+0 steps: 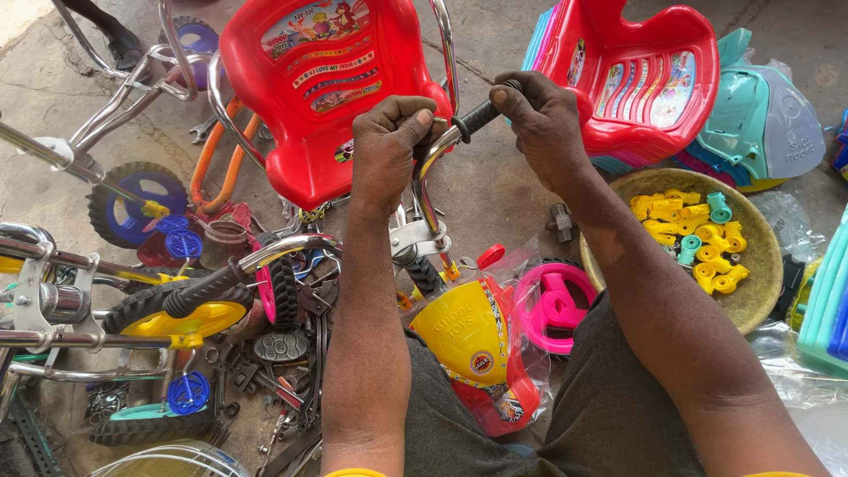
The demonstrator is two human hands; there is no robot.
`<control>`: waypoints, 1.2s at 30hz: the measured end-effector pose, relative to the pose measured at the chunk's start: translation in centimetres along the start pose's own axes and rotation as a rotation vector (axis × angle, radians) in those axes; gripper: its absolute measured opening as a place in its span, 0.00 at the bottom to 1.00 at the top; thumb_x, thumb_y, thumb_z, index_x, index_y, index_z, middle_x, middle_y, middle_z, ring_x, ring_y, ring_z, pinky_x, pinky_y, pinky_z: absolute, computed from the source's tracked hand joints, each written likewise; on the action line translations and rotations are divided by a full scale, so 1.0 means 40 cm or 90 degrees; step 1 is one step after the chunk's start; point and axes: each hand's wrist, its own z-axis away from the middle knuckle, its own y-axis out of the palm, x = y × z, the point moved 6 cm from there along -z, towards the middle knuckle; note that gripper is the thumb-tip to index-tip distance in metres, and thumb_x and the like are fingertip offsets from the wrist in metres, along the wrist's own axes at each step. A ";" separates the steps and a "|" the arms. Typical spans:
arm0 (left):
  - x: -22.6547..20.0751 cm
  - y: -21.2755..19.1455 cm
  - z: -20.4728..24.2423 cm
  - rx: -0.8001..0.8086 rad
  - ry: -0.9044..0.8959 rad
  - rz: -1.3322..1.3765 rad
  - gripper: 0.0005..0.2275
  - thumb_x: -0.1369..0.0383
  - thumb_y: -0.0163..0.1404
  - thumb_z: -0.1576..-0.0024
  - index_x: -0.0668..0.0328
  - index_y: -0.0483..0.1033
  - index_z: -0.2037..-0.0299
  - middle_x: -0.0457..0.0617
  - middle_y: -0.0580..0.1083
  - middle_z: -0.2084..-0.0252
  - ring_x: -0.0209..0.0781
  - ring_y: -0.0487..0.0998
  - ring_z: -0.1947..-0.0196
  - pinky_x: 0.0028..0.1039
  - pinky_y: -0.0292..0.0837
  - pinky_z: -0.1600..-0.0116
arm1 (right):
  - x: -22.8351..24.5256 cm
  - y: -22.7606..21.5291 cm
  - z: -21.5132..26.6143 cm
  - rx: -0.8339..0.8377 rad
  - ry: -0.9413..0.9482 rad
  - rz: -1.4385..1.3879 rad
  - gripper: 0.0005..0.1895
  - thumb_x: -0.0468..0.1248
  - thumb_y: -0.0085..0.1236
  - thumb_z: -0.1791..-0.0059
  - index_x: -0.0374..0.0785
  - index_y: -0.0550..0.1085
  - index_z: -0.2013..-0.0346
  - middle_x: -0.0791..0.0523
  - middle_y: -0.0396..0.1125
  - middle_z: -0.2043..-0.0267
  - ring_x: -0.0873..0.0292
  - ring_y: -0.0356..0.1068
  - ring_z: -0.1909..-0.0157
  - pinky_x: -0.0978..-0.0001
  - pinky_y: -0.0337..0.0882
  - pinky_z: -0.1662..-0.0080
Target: The person assembles a child's tricycle by attaching a red plastic seat to the metal frame. They select nuts and washers from a bowl, insert a bolt through the seat, and tighten it by hand. The person then attaches a yellow and red plastic front cover to the handlebars and secures it with a bolt and nut.
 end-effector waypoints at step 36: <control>-0.003 0.009 -0.016 0.187 -0.072 -0.223 0.07 0.75 0.44 0.37 0.67 0.78 0.58 0.49 0.78 0.70 0.33 0.82 0.72 0.26 0.83 0.67 | 0.004 0.015 -0.008 0.006 0.004 -0.039 0.27 0.52 0.61 0.46 0.32 0.72 0.44 0.65 0.60 0.71 0.76 0.55 0.76 0.81 0.55 0.77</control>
